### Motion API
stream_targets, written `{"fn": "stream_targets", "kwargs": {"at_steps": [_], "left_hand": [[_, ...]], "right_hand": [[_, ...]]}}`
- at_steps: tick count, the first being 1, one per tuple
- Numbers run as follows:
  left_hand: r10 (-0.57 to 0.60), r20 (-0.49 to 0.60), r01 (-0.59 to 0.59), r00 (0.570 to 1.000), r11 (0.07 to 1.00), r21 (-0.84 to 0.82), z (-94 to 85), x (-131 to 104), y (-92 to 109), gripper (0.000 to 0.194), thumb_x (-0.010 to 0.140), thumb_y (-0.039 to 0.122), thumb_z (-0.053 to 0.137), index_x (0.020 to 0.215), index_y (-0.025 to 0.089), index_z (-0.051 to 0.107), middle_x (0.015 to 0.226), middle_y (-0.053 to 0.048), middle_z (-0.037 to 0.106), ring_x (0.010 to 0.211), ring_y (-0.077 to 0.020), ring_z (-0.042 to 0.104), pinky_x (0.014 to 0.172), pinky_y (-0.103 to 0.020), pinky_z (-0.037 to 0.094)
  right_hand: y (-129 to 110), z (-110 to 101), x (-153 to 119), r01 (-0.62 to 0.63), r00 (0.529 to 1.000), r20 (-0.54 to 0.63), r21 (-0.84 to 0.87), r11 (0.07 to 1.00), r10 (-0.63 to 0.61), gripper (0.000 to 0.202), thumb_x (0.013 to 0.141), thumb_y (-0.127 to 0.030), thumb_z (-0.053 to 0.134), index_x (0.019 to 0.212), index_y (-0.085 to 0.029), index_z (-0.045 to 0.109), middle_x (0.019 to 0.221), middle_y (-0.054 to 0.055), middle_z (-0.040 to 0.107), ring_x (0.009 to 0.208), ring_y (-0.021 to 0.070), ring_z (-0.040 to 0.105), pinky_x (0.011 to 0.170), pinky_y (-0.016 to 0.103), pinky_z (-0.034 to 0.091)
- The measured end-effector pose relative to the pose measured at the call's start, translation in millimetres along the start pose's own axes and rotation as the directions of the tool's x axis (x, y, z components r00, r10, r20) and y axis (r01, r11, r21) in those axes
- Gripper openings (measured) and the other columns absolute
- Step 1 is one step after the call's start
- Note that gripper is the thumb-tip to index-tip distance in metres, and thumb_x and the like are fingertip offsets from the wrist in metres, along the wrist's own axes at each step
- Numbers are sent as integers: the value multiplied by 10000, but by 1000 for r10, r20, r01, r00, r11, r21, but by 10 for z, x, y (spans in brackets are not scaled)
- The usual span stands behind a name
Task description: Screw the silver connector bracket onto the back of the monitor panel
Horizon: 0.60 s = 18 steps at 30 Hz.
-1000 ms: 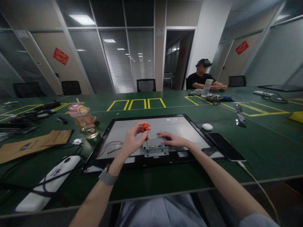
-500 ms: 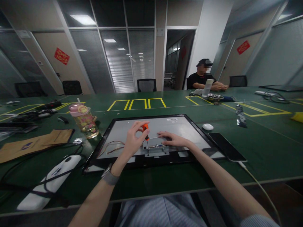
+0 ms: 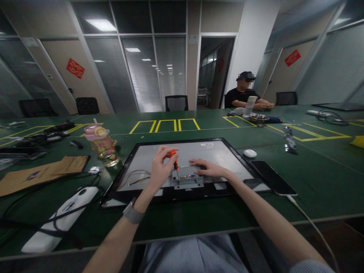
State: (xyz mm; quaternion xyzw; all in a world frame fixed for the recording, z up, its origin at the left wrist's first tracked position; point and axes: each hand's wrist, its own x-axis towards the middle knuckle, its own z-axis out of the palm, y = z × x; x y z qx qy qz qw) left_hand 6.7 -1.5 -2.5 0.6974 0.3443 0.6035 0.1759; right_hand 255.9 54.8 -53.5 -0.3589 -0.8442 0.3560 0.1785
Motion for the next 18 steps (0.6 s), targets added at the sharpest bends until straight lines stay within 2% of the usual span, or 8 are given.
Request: {"fn": "stream_targets", "kwargs": {"at_steps": [5, 11, 13, 18], "left_hand": [[-36, 59, 42, 998, 994, -102, -12, -12, 16, 256, 947, 285, 480, 1074, 186, 679, 921, -44, 562, 811, -138, 590, 755, -275, 524], [-24, -25, 24, 999, 999, -27, 2, 12, 10, 145, 841, 272, 652, 945, 203, 727, 845, -14, 518, 781, -128, 558, 700, -234, 499], [-32, -13, 32, 999, 999, -35, 1, 12, 32, 171, 875, 277, 608, 981, 202, 719, 838, -15, 535, 761, -125, 568, 689, -236, 501], [-72, 86, 83, 994, 988, -134, -8, -13, 39, 302, 969, 298, 432, 1121, 182, 665, 936, -60, 638, 857, -159, 628, 804, -296, 520]], "right_hand": [[-33, -7, -5, -20, 1000, 1, 5, 1000, 20, 642, 803, -679, 575, 1274, -243, 604, 1525, 74, 426, 1444, 310, 314, 1206, 499, 213], [-37, -13, -5, -23, 1000, 13, 4, 1000, 23, 634, 816, -668, 567, 1277, -234, 600, 1528, 85, 420, 1450, 294, 305, 1206, 500, 200], [-26, -9, -3, -20, 1000, 3, 5, 1000, 20, 630, 812, -673, 570, 1269, -241, 608, 1523, 76, 428, 1444, 298, 317, 1205, 494, 209], [-26, -6, -5, -21, 1000, -3, 2, 1000, 21, 611, 814, -657, 583, 1267, -248, 612, 1522, 75, 431, 1438, 302, 328, 1199, 506, 220]]}}
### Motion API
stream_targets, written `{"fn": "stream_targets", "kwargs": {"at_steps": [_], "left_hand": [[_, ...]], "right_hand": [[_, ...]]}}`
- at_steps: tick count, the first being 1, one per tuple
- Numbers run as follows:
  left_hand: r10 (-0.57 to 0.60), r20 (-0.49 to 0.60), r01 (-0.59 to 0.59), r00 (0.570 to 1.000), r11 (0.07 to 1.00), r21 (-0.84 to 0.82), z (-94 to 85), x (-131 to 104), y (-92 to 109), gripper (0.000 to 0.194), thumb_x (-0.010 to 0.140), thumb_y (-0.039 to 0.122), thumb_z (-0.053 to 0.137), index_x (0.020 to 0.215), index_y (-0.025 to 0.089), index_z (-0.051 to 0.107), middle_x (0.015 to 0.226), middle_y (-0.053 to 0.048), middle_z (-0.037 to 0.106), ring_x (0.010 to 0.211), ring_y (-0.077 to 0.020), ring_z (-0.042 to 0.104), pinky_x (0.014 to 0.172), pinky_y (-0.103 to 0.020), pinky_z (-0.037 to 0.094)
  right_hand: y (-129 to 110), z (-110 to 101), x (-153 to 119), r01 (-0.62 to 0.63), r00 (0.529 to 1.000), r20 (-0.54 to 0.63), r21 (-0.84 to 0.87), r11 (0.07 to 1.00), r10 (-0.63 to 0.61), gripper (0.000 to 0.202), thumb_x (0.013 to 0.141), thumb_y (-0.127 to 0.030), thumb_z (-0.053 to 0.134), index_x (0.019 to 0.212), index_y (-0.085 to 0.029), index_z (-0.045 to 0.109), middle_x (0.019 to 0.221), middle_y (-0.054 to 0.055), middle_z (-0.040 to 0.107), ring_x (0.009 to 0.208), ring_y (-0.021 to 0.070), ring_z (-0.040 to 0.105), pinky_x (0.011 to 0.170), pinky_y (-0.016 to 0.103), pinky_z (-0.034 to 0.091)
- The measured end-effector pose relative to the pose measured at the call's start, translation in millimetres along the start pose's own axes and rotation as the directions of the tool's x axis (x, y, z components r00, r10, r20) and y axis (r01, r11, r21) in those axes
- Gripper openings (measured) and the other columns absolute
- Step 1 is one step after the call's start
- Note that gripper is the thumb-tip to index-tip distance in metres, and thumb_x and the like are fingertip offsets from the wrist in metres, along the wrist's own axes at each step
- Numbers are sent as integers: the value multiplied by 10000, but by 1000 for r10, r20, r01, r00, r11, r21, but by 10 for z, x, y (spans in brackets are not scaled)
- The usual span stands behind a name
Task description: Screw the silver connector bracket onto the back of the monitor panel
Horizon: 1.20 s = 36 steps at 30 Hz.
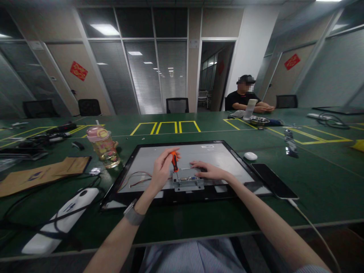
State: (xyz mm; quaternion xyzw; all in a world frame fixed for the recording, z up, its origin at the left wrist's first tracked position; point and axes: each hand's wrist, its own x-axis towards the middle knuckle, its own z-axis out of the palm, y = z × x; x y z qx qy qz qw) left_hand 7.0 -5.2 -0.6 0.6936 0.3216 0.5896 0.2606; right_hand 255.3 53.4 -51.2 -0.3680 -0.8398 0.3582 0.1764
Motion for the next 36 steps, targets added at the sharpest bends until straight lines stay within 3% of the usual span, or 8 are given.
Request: {"fn": "stream_targets", "kwargs": {"at_steps": [5, 11, 14, 17, 21, 24, 29, 36], "left_hand": [[44, -17, -42, 999, 992, 115, 14, 4, -77, 243, 853, 287, 644, 1080, 219, 694, 934, -32, 577, 821, -135, 580, 749, -247, 525], [79, 83, -92, 993, 982, 163, -4, -11, -50, 372, 940, 225, 479, 1304, 202, 551, 984, -56, 642, 845, -142, 626, 817, -297, 534], [163, 153, -202, 975, 935, 291, -5, -23, -18, 367, 894, 243, 576, 1260, 208, 584, 965, -47, 632, 801, -142, 612, 785, -291, 533], [213, 134, -247, 968, 905, 345, 7, -25, -10, 368, 868, 241, 627, 1235, 216, 604, 907, -22, 588, 734, -117, 582, 732, -260, 534], [200, -35, -183, 979, 945, 272, 27, -27, -47, 377, 877, 228, 611, 1253, 216, 580, 895, -12, 588, 757, -113, 607, 766, -262, 549], [61, -127, -54, 990, 997, 52, 77, -52, -113, 408, 879, 267, 616, 1274, 207, 535, 963, -22, 609, 770, -120, 662, 788, -285, 579], [-102, -25, 97, 994, 985, -142, 229, -131, -217, 384, 874, 319, 630, 1235, 210, 554, 1001, -30, 607, 759, -140, 696, 706, -275, 607], [-101, -7, 100, 995, 989, -108, 296, -173, -226, 375, 880, 316, 626, 1233, 204, 568, 1010, -43, 615, 805, -149, 690, 730, -271, 606]], "right_hand": [[-13, -4, 1, 7, 1000, 3, 6, 1000, -7, 593, 821, -642, 584, 1271, -257, 608, 1520, 65, 434, 1440, 299, 325, 1201, 515, 208], [0, -1, 2, -6, 1000, 17, -7, 1000, 6, 610, 829, -640, 574, 1285, -236, 593, 1537, 77, 406, 1456, 302, 290, 1206, 507, 202], [-11, -1, -7, -1, 1000, 21, 2, 1000, 1, 611, 830, -648, 566, 1284, -241, 590, 1541, 72, 401, 1467, 292, 267, 1212, 503, 185], [-18, -1, -12, -9, 1000, 20, 11, 1000, 9, 624, 821, -666, 563, 1283, -248, 592, 1543, 70, 397, 1472, 292, 254, 1214, 502, 179], [14, 5, 2, 3, 1000, 12, 17, 1000, -3, 631, 809, -676, 571, 1274, -250, 600, 1536, 70, 409, 1462, 300, 279, 1212, 504, 185], [53, 16, 16, 12, 1000, -3, 25, 1000, -12, 642, 798, -681, 583, 1263, -239, 611, 1527, 83, 421, 1444, 307, 316, 1210, 502, 189], [83, 32, 22, 14, 1000, -12, 42, 999, -13, 679, 779, -694, 594, 1274, -231, 605, 1526, 96, 420, 1440, 311, 324, 1210, 495, 194], [109, 45, 29, 28, 999, -17, 62, 998, -27, 704, 771, -704, 591, 1281, -218, 601, 1523, 110, 423, 1442, 311, 321, 1213, 493, 183]]}}
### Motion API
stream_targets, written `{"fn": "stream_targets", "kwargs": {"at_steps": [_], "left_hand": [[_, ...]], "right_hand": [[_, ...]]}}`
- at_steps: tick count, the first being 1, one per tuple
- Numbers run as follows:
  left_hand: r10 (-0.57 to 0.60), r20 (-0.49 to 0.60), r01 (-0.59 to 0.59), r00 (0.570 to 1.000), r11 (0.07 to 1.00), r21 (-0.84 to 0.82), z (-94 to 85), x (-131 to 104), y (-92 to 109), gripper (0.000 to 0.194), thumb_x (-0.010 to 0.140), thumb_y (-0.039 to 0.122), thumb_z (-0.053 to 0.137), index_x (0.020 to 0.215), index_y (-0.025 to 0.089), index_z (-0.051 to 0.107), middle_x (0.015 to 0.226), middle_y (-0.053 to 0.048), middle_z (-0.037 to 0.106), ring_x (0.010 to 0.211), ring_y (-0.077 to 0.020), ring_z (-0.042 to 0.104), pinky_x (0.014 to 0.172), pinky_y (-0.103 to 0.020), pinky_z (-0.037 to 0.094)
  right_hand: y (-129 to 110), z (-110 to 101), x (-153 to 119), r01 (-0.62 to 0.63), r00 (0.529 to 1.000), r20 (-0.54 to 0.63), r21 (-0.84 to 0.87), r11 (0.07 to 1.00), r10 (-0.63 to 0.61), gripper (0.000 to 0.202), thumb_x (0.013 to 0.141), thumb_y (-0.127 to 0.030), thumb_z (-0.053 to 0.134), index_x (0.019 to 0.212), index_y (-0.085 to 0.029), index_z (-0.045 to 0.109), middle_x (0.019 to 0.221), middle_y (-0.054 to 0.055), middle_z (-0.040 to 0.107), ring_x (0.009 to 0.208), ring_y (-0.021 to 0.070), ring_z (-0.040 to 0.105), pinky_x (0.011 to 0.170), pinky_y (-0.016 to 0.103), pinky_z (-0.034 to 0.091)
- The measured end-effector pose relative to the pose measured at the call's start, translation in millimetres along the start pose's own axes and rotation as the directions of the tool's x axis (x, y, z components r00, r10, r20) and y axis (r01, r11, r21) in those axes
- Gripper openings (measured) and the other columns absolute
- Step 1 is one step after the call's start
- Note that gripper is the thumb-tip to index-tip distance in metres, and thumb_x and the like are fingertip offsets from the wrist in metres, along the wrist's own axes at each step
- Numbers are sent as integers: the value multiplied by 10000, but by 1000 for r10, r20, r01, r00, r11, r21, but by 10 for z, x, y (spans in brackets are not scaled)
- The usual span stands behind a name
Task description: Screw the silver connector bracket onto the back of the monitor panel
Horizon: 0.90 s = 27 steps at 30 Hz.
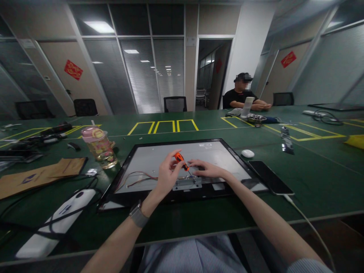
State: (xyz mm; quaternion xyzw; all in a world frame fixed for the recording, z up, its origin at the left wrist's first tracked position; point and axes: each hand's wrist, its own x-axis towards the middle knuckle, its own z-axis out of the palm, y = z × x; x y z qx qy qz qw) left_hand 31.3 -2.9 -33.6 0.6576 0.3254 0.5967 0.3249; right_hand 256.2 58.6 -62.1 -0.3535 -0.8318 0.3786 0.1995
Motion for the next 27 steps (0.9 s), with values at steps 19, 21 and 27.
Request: {"fn": "stream_targets", "kwargs": {"at_steps": [19, 21, 27], "left_hand": [[147, 124, -171, 981, 963, 209, 129, 222, 318, 193, 829, 267, 676, 1009, 198, 683, 973, -40, 572, 814, -131, 612, 755, -261, 547], [168, 113, -190, 979, 956, 222, 172, 261, 344, 132, 883, 265, 614, 945, 192, 705, 900, -34, 572, 802, -133, 602, 738, -255, 529], [225, 119, -236, 967, 968, 90, 232, 239, 250, 287, 982, 222, 412, 1122, 188, 661, 971, -61, 625, 888, -151, 618, 826, -291, 500]], "right_hand": [[4, 18, 13, 36, 999, -17, -12, 999, -37, 562, 820, -619, 601, 1245, -251, 616, 1374, 78, 579, 1329, 308, 472, 1165, 518, 268], [-17, 18, 16, 56, 998, -16, -13, 998, -56, 543, 825, -620, 591, 1224, -253, 632, 1330, 77, 609, 1282, 313, 512, 1139, 522, 310], [-78, 12, 18, 96, 995, -10, -33, 995, -96, 534, 842, -611, 570, 1204, -225, 640, 1294, 98, 623, 1204, 311, 558, 1083, 522, 373]]}}
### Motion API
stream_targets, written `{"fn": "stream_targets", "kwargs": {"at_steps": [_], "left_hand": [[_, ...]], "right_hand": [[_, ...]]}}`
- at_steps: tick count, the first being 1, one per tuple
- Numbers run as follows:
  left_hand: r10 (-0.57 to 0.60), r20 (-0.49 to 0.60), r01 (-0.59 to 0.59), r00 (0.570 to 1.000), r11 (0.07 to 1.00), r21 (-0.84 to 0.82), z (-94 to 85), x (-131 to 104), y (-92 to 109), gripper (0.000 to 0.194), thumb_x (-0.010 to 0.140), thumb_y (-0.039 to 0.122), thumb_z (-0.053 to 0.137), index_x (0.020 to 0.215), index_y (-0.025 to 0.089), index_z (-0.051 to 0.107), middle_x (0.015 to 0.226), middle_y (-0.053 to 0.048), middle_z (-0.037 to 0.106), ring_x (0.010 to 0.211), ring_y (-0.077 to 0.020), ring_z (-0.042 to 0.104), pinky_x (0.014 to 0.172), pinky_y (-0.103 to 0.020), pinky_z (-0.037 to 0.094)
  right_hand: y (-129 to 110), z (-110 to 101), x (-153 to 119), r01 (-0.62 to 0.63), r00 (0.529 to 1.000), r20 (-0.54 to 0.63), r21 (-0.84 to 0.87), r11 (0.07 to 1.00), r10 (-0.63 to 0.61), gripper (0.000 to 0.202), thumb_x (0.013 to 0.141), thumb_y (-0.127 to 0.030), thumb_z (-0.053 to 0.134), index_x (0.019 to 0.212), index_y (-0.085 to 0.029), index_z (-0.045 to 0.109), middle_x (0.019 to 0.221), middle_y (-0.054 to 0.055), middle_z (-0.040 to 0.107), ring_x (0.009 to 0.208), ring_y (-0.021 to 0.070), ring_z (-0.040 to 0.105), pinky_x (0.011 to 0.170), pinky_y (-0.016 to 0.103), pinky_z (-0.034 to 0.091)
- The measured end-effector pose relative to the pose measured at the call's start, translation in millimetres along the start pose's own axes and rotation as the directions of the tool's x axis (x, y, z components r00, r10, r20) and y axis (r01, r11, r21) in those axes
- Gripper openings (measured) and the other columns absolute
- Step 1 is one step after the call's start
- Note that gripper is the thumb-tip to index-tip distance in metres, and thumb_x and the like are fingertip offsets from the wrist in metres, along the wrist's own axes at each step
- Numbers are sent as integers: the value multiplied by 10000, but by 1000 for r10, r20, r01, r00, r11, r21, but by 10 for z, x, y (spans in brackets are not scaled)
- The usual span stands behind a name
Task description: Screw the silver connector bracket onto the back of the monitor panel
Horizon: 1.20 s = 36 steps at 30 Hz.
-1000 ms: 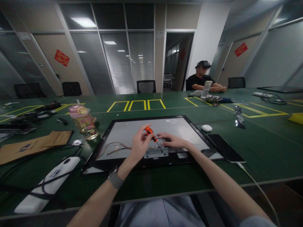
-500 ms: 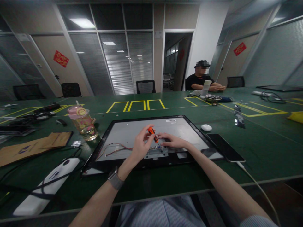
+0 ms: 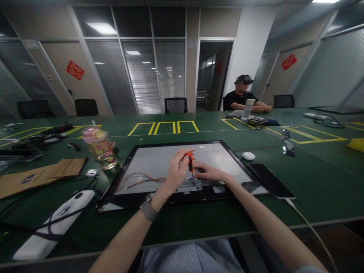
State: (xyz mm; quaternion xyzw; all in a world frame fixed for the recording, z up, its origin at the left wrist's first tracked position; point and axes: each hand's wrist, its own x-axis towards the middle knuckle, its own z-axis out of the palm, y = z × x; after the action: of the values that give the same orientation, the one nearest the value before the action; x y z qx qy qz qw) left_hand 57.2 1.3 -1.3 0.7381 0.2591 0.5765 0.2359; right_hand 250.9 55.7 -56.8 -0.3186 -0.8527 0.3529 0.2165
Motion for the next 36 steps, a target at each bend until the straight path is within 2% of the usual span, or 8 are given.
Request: {"fn": "stream_targets", "kwargs": {"at_steps": [4, 6, 11, 17, 21, 24, 30, 36], "left_hand": [[19, -40, -18, 999, 1000, 9, 22, -70, 2, 188, 924, 277, 563, 1009, 196, 710, 963, -54, 592, 904, -161, 595, 833, -288, 489], [-7, -68, 8, 998, 1000, 11, 21, -93, 23, 200, 933, 269, 547, 1027, 196, 707, 940, -50, 575, 869, -151, 587, 795, -274, 492], [-53, -56, 51, 997, 998, -46, -36, -107, 14, 285, 986, 277, 427, 1128, 188, 658, 979, -68, 622, 907, -165, 604, 842, -306, 491], [-87, -112, 84, 990, 996, -29, -61, -91, -36, 215, 906, 334, 591, 1020, 204, 719, 911, -40, 558, 851, -152, 580, 792, -273, 505], [-115, -69, 109, 991, 990, -87, -47, -102, -3, 272, 958, 306, 498, 1147, 200, 662, 968, -52, 598, 880, -151, 606, 826, -282, 503], [-120, -35, 115, 992, 986, -119, -43, -110, 3, 294, 982, 316, 444, 1143, 189, 655, 1015, -74, 625, 952, -174, 610, 875, -310, 496], [-96, -84, 92, 992, 995, -45, -57, -100, -6, 228, 897, 348, 607, 1031, 204, 722, 939, -50, 563, 881, -162, 586, 815, -282, 500], [-136, -24, 131, 990, 981, -141, -73, -87, 26, 303, 977, 319, 446, 1124, 187, 676, 999, -75, 627, 947, -177, 612, 893, -327, 489]], "right_hand": [[-1, -6, -2, -10, 1000, 6, -5, 1000, 10, 515, 849, -589, 573, 1192, -211, 644, 1292, 106, 619, 1235, 316, 535, 1083, 514, 372], [25, -5, -3, -12, 1000, 13, 5, 1000, 11, 530, 847, -592, 577, 1214, -213, 631, 1318, 104, 605, 1271, 313, 512, 1116, 516, 335], [108, 10, -12, -73, 997, -17, 16, 997, 74, 610, 801, -658, 595, 1248, -242, 611, 1455, 84, 502, 1372, 308, 419, 1180, 493, 251], [93, 14, -27, -89, 996, -13, 33, 995, 89, 621, 785, -684, 598, 1238, -260, 619, 1484, 64, 475, 1394, 313, 389, 1191, 504, 229], [82, 7, -13, -73, 997, -14, 28, 997, 73, 615, 786, -686, 592, 1222, -254, 627, 1437, 70, 523, 1376, 301, 417, 1185, 492, 245], [79, 0, -4, -43, 999, -2, 10, 999, 43, 625, 801, -678, 577, 1236, -230, 615, 1420, 87, 534, 1362, 294, 434, 1183, 486, 241], [53, -11, -21, -71, 998, 4, 3, 998, 70, 553, 821, -633, 588, 1209, -241, 631, 1402, 71, 552, 1355, 299, 441, 1174, 498, 252], [98, -1, -21, -87, 996, -5, -3, 996, 87, 598, 812, -652, 585, 1251, -246, 604, 1462, 77, 496, 1391, 299, 399, 1189, 498, 225]]}}
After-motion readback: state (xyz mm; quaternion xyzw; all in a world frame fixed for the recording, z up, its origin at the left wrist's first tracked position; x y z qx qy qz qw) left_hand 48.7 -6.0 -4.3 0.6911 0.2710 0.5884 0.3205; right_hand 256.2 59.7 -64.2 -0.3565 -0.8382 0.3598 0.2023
